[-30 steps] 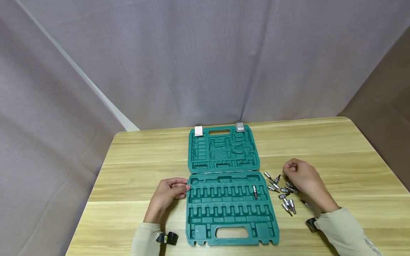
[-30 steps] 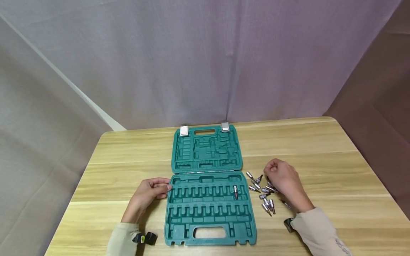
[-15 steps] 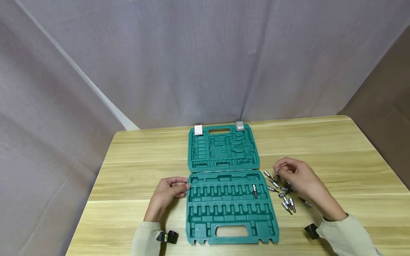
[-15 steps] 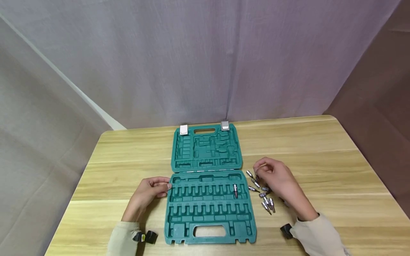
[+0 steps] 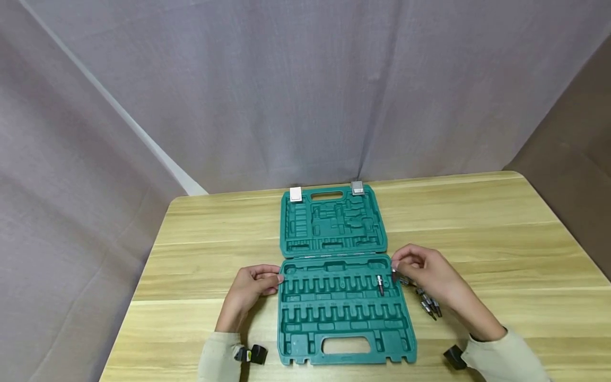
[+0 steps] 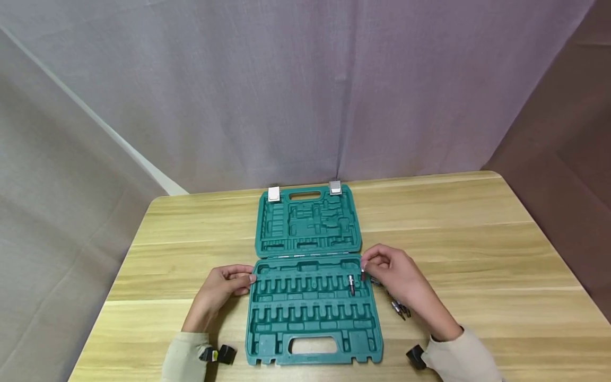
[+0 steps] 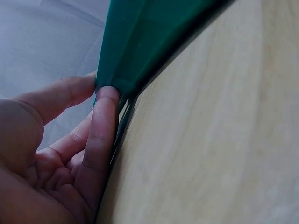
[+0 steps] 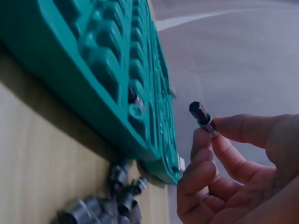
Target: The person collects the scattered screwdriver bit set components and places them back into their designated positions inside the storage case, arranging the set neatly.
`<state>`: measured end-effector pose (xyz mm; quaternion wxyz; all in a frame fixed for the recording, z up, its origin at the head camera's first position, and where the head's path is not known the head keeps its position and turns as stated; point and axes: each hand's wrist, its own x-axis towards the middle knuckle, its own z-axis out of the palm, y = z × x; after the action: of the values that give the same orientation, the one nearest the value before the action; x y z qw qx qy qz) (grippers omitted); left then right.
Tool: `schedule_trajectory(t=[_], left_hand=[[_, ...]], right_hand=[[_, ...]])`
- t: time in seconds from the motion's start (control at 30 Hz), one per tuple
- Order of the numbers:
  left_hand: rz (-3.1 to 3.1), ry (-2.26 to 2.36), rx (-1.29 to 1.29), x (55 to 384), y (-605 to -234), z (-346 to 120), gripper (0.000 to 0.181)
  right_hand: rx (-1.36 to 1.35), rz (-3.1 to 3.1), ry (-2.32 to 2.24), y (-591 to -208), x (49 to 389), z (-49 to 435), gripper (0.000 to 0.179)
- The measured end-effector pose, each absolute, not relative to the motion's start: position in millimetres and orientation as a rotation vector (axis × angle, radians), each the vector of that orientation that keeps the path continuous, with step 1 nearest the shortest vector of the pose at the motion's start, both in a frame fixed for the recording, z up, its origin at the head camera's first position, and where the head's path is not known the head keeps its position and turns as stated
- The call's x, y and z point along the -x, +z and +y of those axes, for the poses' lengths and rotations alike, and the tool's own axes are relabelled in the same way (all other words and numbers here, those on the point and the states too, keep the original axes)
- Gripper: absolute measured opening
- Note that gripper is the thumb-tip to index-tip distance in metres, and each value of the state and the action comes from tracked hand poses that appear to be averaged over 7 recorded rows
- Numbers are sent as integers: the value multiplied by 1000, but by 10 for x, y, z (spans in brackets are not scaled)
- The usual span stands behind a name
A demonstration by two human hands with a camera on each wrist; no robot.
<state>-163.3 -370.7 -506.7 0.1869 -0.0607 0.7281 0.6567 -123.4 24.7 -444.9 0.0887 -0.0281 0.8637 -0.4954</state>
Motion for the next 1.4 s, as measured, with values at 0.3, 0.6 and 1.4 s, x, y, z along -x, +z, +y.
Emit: schedule_trajectory(t=[0.3,0.6,1.4], left_hand=[[2055,1847,163,1641,-5041,-3700,34],[2051,1845,142,1664,-5033,-3682,34],[2049,1846,158,1617,-5033,-3708,34]], right_hand=[[99,2513,-1501,-4564,1233,45,15],[83,2688,-1264,-4619,1219,-104,7],[130,2841,-1017,-4672,1219,-274,11]])
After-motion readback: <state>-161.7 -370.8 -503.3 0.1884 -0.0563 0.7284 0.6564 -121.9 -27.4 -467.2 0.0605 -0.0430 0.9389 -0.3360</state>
